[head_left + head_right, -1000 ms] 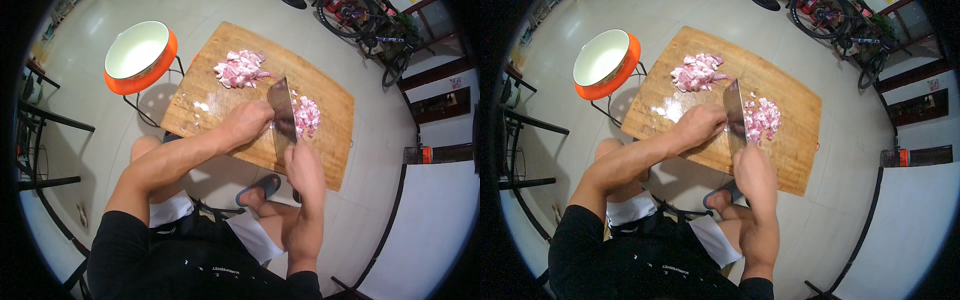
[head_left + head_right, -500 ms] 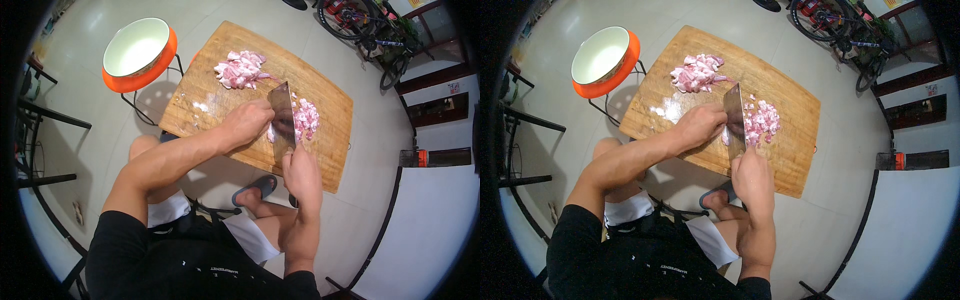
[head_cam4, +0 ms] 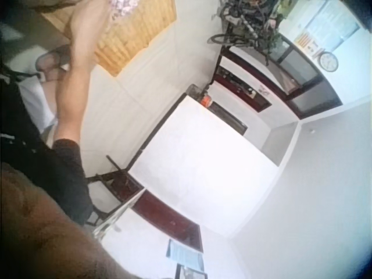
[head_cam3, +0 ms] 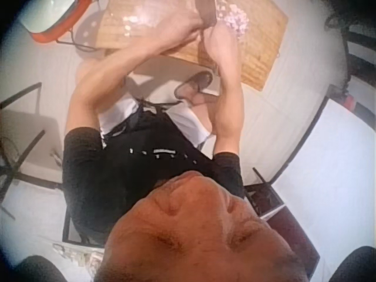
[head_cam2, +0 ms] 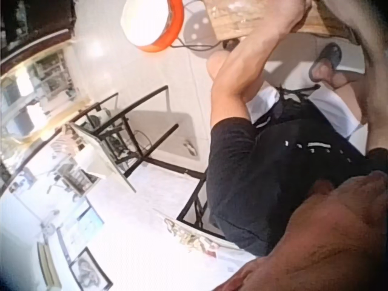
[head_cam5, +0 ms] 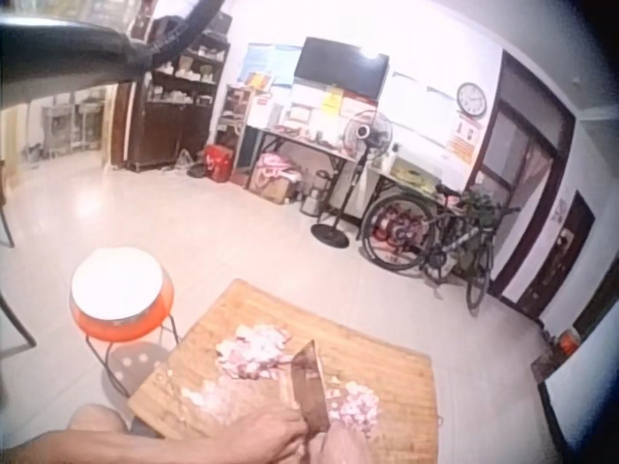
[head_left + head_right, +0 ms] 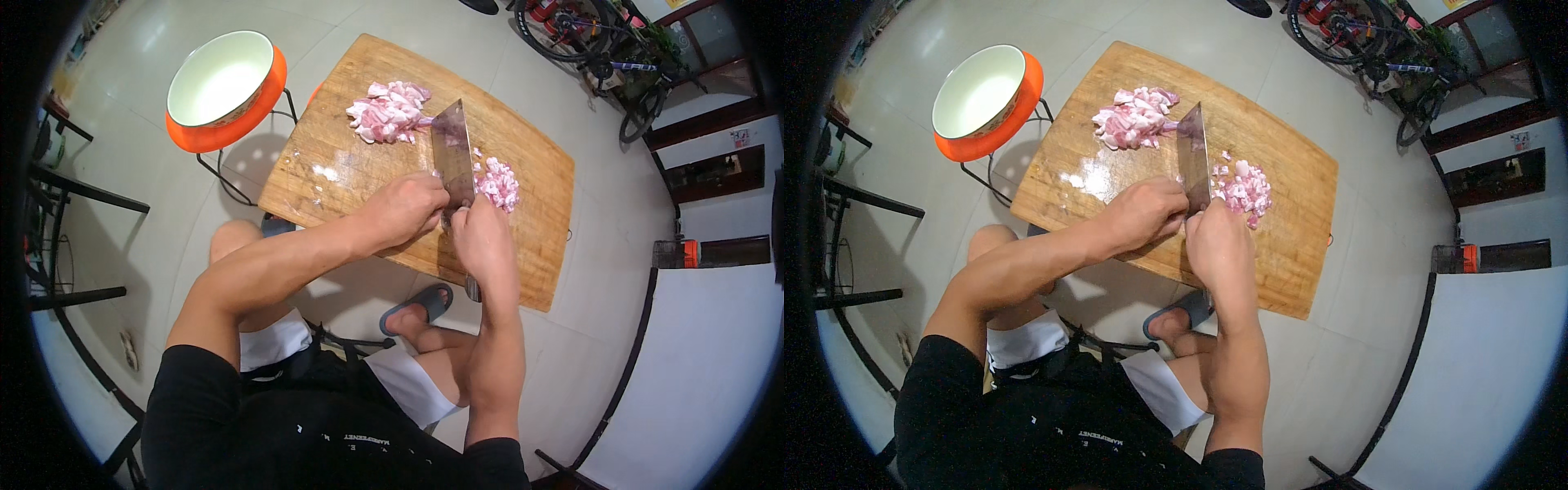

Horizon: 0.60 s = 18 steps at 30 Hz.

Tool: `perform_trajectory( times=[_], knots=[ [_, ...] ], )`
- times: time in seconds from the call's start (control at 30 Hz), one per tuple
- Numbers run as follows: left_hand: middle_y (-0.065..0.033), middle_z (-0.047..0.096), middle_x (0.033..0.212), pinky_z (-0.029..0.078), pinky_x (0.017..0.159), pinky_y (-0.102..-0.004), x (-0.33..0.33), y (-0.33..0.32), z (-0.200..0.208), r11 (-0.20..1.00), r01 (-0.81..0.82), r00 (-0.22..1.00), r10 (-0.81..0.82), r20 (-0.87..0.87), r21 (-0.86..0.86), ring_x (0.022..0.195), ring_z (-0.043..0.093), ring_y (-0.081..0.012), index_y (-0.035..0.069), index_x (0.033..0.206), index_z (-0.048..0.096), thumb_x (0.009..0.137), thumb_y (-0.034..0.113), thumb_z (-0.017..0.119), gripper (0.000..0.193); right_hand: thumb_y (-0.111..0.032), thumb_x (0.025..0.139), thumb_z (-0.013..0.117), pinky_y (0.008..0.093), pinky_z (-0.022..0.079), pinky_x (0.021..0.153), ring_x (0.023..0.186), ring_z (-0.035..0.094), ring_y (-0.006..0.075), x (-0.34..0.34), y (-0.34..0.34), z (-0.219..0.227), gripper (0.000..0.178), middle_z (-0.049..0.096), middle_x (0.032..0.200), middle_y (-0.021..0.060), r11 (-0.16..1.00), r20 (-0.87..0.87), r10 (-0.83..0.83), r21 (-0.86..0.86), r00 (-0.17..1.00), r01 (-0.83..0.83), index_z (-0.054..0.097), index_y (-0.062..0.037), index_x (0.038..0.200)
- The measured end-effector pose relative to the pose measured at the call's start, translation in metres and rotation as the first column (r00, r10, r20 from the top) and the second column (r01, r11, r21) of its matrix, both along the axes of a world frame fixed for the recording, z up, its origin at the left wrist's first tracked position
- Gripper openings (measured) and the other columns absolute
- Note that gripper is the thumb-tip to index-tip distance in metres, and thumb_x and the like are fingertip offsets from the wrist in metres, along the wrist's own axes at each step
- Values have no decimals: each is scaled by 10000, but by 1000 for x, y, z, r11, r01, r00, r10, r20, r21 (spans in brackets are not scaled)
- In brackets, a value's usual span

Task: The person uses a cleaver to chop a pile of raw meat into smaller pieces on a wooden cutting board. The person repeatedly slices the meat and occasionally gathers the pieces back into a pile to continue chopping.

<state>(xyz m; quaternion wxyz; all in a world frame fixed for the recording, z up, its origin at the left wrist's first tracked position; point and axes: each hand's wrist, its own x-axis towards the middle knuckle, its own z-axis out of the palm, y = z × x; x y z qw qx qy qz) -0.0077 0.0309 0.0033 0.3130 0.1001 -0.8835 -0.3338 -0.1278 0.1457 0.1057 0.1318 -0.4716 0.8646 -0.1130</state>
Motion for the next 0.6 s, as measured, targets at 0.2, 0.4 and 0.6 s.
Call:
perform_trajectory(
  times=[0.2,0.4,0.6],
  knots=[
    [-171,640,987,560,848,-516,-6,-16,-11,975,-221,975,221,-27,-21,988,667,-420,18,942,656,886,96,753,136,-148,1018,553,637,529,883,942,683,584,16,41,15,330,696,964,395,986,-7,64,152,998,-62,628,145,1149],
    [-173,673,1042,576,884,-518,-2,-7,-3,991,-127,990,129,60,-35,1036,677,-411,13,961,693,910,95,707,98,-172,1026,563,653,536,875,955,684,600,-8,12,-6,311,692,949,412,998,40,63,20,997,-64,639,129,1028],
    [-172,690,1012,592,872,-530,-2,-10,0,978,-210,974,210,84,-7,1042,701,-413,14,950,719,890,70,700,84,-168,1015,572,647,540,892,976,692,591,7,-4,7,311,700,964,408,998,-39,39,46,998,-37,658,130,1002]
  ],
)
